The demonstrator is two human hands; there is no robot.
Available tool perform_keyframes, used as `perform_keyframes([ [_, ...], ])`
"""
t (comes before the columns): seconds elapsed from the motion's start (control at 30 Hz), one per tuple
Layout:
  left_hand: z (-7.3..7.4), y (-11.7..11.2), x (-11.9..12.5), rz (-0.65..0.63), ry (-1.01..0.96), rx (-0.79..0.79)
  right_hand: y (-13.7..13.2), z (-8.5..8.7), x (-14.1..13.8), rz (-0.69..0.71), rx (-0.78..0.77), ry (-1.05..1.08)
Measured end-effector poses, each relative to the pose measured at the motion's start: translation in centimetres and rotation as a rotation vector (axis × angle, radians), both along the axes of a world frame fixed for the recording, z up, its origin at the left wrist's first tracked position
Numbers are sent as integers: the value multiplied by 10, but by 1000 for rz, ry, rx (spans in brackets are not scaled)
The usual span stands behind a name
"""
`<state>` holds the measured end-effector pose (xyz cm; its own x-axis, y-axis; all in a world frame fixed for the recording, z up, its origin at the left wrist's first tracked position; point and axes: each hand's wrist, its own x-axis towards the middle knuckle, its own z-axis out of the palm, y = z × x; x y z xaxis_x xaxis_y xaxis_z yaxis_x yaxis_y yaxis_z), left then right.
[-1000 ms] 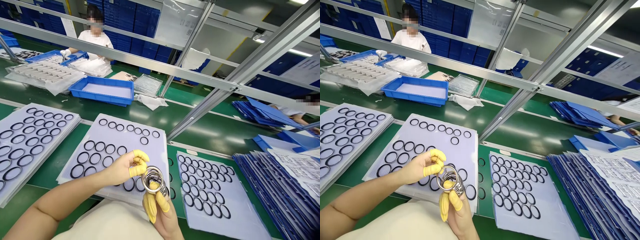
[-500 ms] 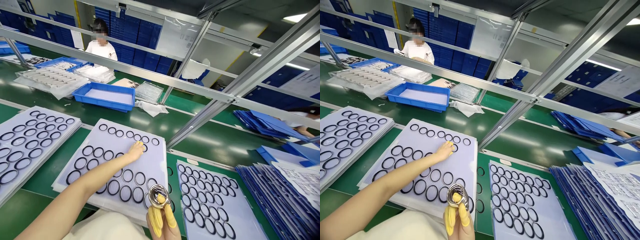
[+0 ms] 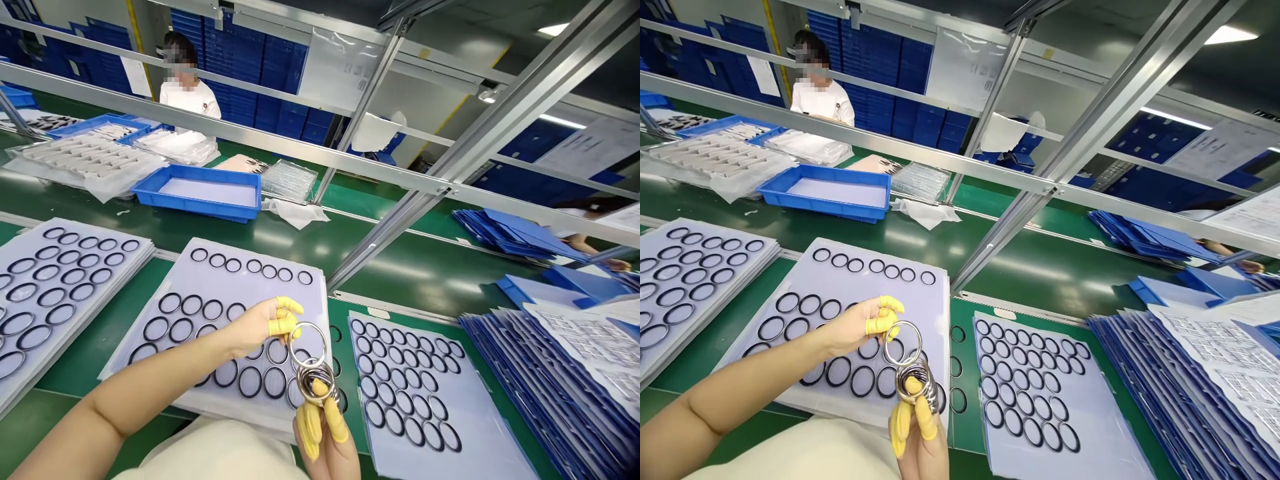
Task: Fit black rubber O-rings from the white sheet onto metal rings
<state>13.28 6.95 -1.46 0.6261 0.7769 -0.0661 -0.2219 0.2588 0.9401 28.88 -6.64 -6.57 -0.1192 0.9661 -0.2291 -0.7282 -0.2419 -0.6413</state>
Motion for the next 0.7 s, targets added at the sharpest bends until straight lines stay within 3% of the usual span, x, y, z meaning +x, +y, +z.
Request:
perform_keyframes([
  [0.07, 13, -11, -7, -46, -133, -157, 1, 1, -3, 39, 29, -22],
  [0.2, 22, -22, -16, -100, -176, -214, 0, 7, -5, 97, 65, -63],
  [0.47, 20, -29, -26, -95, -109, -173, 2, 25, -10, 198, 92, -30],
  [0.7, 10, -35, -25, -70, 68, -27, 5, 22, -14, 273, 121, -148],
])
